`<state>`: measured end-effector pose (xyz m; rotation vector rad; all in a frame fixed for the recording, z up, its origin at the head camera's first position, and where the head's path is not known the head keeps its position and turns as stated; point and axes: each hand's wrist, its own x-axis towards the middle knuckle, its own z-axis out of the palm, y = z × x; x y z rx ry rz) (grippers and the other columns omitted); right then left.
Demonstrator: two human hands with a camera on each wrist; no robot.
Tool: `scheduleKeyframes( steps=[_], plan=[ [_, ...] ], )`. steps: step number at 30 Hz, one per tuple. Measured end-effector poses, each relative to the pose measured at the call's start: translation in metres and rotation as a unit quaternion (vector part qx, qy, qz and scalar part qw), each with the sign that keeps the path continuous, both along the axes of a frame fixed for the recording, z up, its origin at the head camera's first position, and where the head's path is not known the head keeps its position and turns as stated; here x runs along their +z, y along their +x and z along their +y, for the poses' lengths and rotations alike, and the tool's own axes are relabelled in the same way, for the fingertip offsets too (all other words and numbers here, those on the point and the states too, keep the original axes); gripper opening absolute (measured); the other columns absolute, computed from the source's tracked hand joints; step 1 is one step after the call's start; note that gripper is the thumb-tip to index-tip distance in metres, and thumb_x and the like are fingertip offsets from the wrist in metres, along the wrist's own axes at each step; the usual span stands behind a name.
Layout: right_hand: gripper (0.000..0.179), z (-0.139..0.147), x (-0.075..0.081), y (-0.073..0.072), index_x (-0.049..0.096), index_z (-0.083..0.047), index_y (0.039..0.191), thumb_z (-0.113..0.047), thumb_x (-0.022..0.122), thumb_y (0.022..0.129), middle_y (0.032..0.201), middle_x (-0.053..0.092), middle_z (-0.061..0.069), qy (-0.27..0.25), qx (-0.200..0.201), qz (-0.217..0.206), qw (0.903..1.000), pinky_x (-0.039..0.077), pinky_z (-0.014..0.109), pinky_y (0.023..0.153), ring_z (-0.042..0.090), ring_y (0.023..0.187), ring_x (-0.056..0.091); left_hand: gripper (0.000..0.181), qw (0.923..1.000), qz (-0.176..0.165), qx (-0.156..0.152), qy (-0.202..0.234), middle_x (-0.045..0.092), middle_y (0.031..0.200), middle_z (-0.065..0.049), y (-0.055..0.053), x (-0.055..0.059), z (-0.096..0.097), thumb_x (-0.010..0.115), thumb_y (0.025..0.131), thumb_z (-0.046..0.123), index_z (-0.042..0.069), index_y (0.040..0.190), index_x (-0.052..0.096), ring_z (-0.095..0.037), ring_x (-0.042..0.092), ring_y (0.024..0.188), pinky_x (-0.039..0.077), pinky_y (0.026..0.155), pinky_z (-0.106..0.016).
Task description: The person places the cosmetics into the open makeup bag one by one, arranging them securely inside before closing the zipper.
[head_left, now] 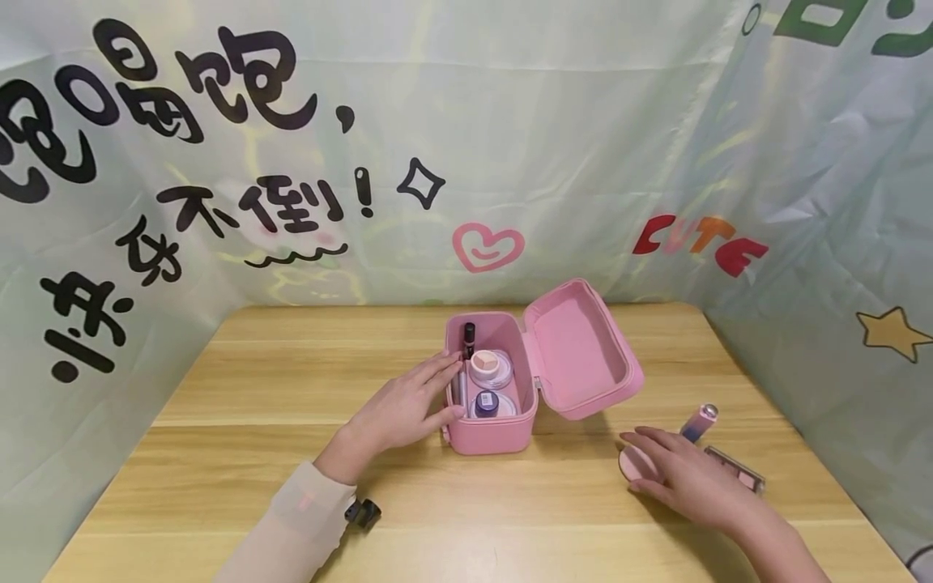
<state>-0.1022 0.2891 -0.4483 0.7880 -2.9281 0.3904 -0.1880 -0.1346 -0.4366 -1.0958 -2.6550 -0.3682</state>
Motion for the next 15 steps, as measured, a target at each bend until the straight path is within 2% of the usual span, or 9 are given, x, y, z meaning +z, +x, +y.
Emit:
scheduleKeyframes(
  steps=[8,15],
  plan=[
    [0.058,0.0016,-0.0015,-0.0023,0.058,-0.006,0.133,-0.037,0.075,0.086,0.126,0.060,0.018,0.007,0.004,-0.030,0.9995,0.052,0.059,0.083,0.042,0.108,0.060,0.078,1.0000,0.001,-0.002,0.000,0.034,0.155,-0.012,-0.0001,-0.0005,0.0000,0.032,0.099,0.064,0.005,0.150,0.038,-0.027,0.029,0.143,0.032,0.113,-0.042],
    [0.048,-0.0009,0.0002,-0.0054,0.063,-0.005,0.125,-0.027,0.077,0.085,0.118,0.064,0.014,0.018,0.031,-0.012,0.9993,0.054,0.054,0.083,0.037,0.102,0.063,0.078,1.0000,0.006,-0.001,0.002,0.034,0.155,-0.011,-0.0001,0.0006,0.0001,0.032,0.099,0.064,0.005,0.150,0.038,-0.024,0.028,0.144,0.030,0.114,-0.040]
  ],
)
